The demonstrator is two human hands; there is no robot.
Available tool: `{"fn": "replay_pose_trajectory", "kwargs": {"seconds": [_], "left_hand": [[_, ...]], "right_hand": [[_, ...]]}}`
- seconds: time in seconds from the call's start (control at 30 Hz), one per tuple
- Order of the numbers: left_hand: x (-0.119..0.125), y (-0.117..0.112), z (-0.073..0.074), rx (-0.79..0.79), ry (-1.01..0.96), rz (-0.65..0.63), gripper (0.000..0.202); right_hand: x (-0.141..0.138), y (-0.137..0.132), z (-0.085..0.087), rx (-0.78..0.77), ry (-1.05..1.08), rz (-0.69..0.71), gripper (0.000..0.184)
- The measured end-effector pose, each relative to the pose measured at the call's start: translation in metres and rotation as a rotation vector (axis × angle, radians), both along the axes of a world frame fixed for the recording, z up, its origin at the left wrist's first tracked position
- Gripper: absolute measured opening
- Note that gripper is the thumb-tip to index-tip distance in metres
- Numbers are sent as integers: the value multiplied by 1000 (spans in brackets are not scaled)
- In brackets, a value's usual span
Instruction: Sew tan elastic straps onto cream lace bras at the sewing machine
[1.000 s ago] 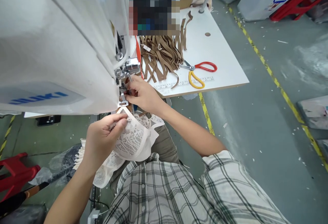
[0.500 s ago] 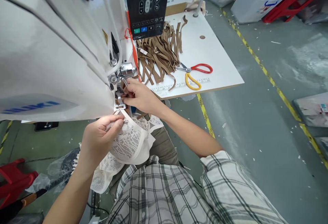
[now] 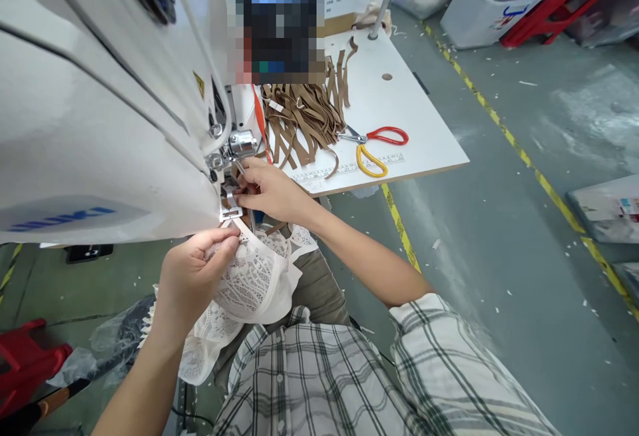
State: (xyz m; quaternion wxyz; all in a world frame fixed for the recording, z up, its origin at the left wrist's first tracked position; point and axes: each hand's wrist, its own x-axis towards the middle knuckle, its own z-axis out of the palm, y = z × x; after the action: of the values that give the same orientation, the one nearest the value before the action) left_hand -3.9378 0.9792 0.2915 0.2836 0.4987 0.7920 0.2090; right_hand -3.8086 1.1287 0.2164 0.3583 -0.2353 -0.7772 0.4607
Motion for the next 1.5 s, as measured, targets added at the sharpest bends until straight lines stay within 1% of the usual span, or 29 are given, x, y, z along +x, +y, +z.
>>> {"fn": "replay_pose_trajectory", "kwargs": {"seconds": [0.1, 0.33, 0.57, 0.77, 0.87, 0.93, 1.13, 1.37, 1.5], "left_hand": [[-1, -1, -2, 14, 11, -7, 32], [-1, -1, -5, 55, 29, -7, 29], [0, 1, -3, 67, 22, -2, 28], [2, 1, -1, 58, 31, 11, 27], [2, -1, -2, 46, 38, 0, 28], [2, -2, -3, 52, 48, -12, 27], [2, -8, -6, 104, 80, -28, 23], [2, -12, -8, 149, 106, -10, 21], [7, -15, -5, 160, 116, 40, 21]], "right_hand": [[1, 0, 2, -34, 24, 11, 22], [1, 0, 2, -44, -3, 16, 19], [2, 0, 4, -65, -13, 11, 22], [2, -1, 0, -119, 3, 8, 17], [1, -2, -4, -148, 18, -6, 11], [1, -4, -5, -159, 42, -11, 10], [-1, -5, -7, -145, 96, -15, 10], [-1, -6, -5, -124, 65, -15, 9], [-2, -7, -6, -126, 81, -24, 10]]}}
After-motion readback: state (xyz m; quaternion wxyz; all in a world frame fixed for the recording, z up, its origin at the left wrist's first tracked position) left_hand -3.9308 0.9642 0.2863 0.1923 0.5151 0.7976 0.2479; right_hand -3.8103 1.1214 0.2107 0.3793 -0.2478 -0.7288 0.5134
